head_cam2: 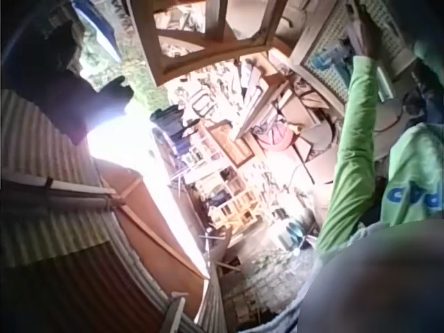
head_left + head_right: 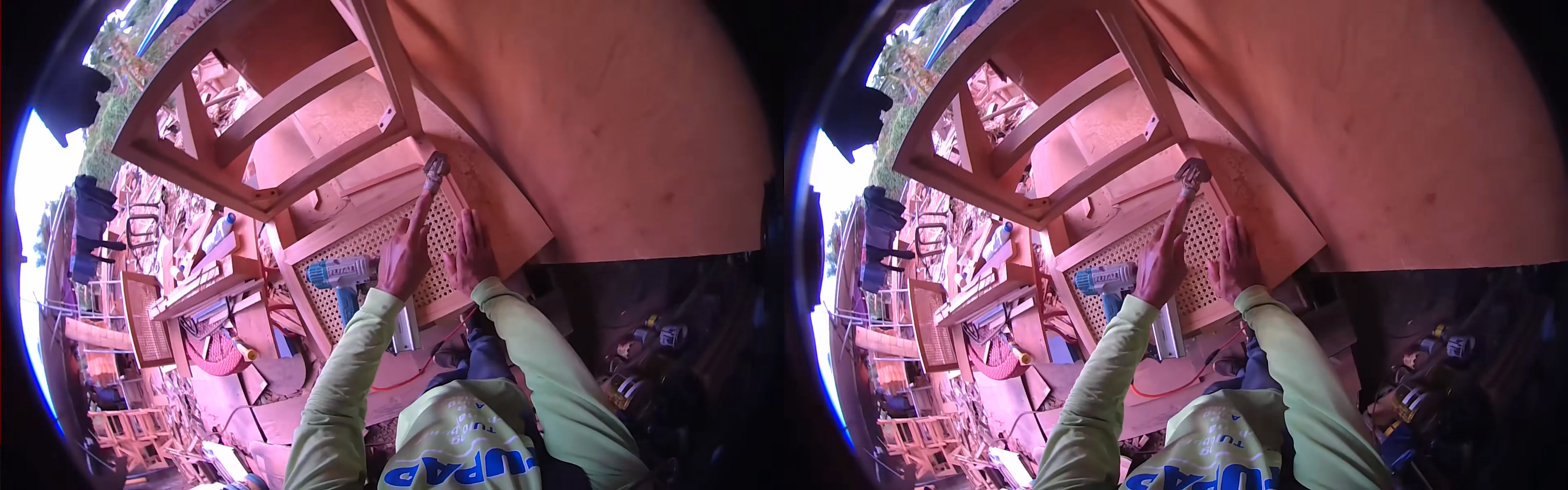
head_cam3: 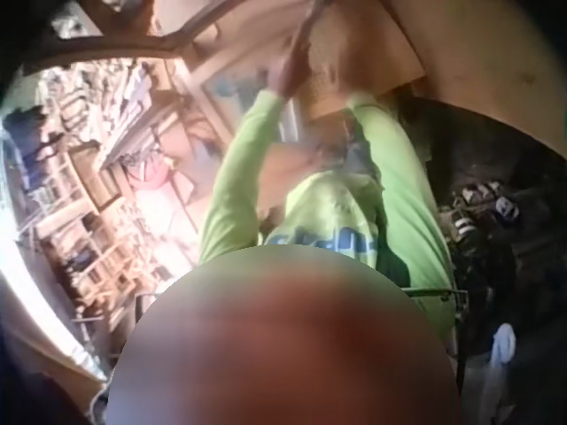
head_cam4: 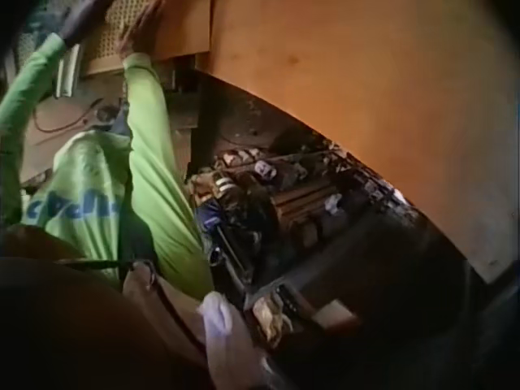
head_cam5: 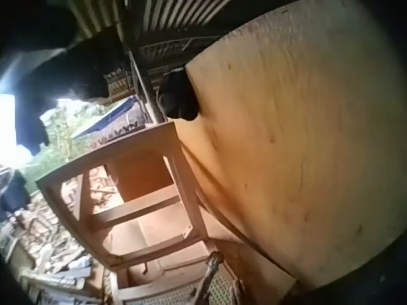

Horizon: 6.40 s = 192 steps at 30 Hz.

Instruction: Secure caning material to a wooden chair frame using a pneumatic stapler.

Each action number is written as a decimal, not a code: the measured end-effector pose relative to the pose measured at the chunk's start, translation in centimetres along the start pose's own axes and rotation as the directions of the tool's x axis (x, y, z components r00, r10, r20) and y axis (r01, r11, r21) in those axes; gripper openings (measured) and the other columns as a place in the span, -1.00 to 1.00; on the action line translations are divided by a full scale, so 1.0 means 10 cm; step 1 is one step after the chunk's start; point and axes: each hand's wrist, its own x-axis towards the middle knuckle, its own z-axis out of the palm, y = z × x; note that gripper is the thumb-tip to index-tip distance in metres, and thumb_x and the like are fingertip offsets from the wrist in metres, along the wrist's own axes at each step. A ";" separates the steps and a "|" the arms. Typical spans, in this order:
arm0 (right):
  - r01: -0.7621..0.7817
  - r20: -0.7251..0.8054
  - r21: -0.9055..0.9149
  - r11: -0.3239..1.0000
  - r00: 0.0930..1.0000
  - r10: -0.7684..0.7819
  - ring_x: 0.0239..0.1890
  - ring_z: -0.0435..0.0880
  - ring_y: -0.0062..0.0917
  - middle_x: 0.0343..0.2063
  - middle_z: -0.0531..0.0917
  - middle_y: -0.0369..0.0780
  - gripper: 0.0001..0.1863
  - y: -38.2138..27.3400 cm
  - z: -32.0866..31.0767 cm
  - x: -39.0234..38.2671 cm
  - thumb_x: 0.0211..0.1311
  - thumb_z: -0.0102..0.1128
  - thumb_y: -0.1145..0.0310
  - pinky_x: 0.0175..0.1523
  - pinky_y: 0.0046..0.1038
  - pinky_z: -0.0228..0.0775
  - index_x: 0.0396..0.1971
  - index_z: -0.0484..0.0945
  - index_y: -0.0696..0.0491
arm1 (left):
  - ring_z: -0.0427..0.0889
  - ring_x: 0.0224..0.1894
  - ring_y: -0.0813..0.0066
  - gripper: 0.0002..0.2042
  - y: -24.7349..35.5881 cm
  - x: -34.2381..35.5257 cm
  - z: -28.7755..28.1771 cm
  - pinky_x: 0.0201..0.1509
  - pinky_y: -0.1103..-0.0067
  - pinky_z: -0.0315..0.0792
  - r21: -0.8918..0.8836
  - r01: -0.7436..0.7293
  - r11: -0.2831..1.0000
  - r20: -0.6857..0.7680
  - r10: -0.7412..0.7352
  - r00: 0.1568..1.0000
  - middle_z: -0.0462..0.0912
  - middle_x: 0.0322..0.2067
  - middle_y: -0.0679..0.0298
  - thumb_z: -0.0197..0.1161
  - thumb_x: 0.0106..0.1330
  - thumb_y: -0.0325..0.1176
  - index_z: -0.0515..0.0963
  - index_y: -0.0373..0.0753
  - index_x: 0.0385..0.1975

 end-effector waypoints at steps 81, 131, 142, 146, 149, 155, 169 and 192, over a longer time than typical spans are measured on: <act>0.030 -0.126 -0.002 1.000 0.992 -0.030 0.56 0.10 0.11 0.50 0.12 0.19 -0.15 0.06 0.17 -0.04 0.30 0.24 0.19 0.61 0.05 0.00 0.43 0.16 0.41 | 0.69 -0.12 -0.24 -0.38 0.15 -0.34 0.07 -0.09 0.09 0.58 0.014 -0.028 0.999 0.004 0.028 1.000 0.65 0.00 -0.18 0.12 0.44 -0.52 0.23 -0.05 0.52; 0.384 0.734 -0.289 0.877 0.677 -0.054 0.67 -0.14 -0.06 0.67 -0.32 -0.26 0.33 0.59 -0.39 0.80 0.02 0.57 -0.13 0.64 0.19 -0.28 0.65 -0.14 -0.07 | 0.64 -0.43 -0.10 -0.26 0.44 -1.76 0.50 -0.39 0.11 0.53 0.038 -0.047 0.998 0.208 0.038 0.977 0.54 -0.31 -0.03 0.20 0.37 -0.50 0.17 0.06 0.57; 0.417 0.714 -0.313 0.853 0.696 -0.079 0.67 -0.23 -0.06 0.67 -0.29 -0.26 0.32 0.58 -0.36 0.79 0.00 0.55 -0.17 0.63 0.22 -0.35 0.65 -0.10 -0.07 | 0.71 -0.28 -0.08 -0.26 0.42 -1.68 0.58 -0.32 0.17 0.59 0.055 -0.073 0.996 0.252 0.057 0.966 0.63 -0.12 -0.01 0.19 0.35 -0.56 0.20 0.04 0.55; 0.391 0.713 -0.296 0.872 0.698 -0.071 0.67 -0.22 -0.04 0.67 -0.29 -0.28 0.32 0.60 -0.42 0.80 -0.01 0.56 -0.15 0.63 0.22 -0.35 0.65 -0.11 -0.09 | 0.71 -0.28 -0.11 -0.28 0.41 -1.61 0.54 -0.29 0.14 0.59 0.204 -0.133 0.970 0.424 0.035 0.905 0.63 -0.11 0.02 0.20 0.35 -0.55 0.24 0.07 0.54; 0.381 0.694 -0.268 0.885 0.714 -0.097 0.67 -0.21 -0.03 0.67 -0.28 -0.29 0.31 0.59 -0.40 0.79 0.00 0.56 -0.13 0.63 0.23 -0.34 0.65 -0.11 -0.10 | 0.72 -0.30 -0.10 -0.26 0.30 -1.65 0.60 -0.29 0.12 0.59 0.210 -0.116 0.971 0.407 0.022 0.913 0.64 -0.11 0.01 0.22 0.32 -0.53 0.23 0.08 0.53; 0.168 0.703 -0.076 0.983 0.708 -0.067 0.61 0.06 -0.01 0.67 -0.25 -0.42 0.27 0.64 -0.47 0.79 -0.03 0.58 0.19 0.63 0.11 -0.09 0.65 -0.08 -0.20 | 0.73 -0.27 -0.13 -0.31 0.26 -1.73 0.57 -0.26 0.18 0.61 -0.043 -0.083 0.996 0.216 0.091 0.972 0.68 -0.10 -0.06 0.15 0.41 -0.54 0.20 0.04 0.55; -0.396 0.553 0.165 0.903 0.795 0.248 -0.05 0.70 -0.22 -0.04 0.67 -0.02 -0.39 1.09 -0.40 -0.18 0.18 0.53 0.19 0.09 -0.25 0.59 0.12 0.51 0.18 | 0.37 -0.66 0.72 -0.60 0.17 -3.26 -0.82 -0.64 0.69 0.32 -0.561 0.365 0.743 -0.387 -0.625 0.678 0.49 -0.45 0.35 0.08 0.63 -0.35 0.24 -0.27 0.38; -0.458 0.607 0.186 0.869 0.749 0.265 -0.27 0.67 -0.56 -0.28 0.76 -0.22 -0.62 1.55 -0.08 -0.40 0.19 0.54 0.24 -0.10 -0.38 0.58 -0.16 0.66 0.19 | 0.42 -0.63 0.73 -0.63 0.05 -3.84 -0.93 -0.65 0.67 0.34 -0.732 0.399 0.552 -0.426 -0.828 0.363 0.51 -0.45 0.41 0.20 0.58 -0.35 0.33 -0.25 0.28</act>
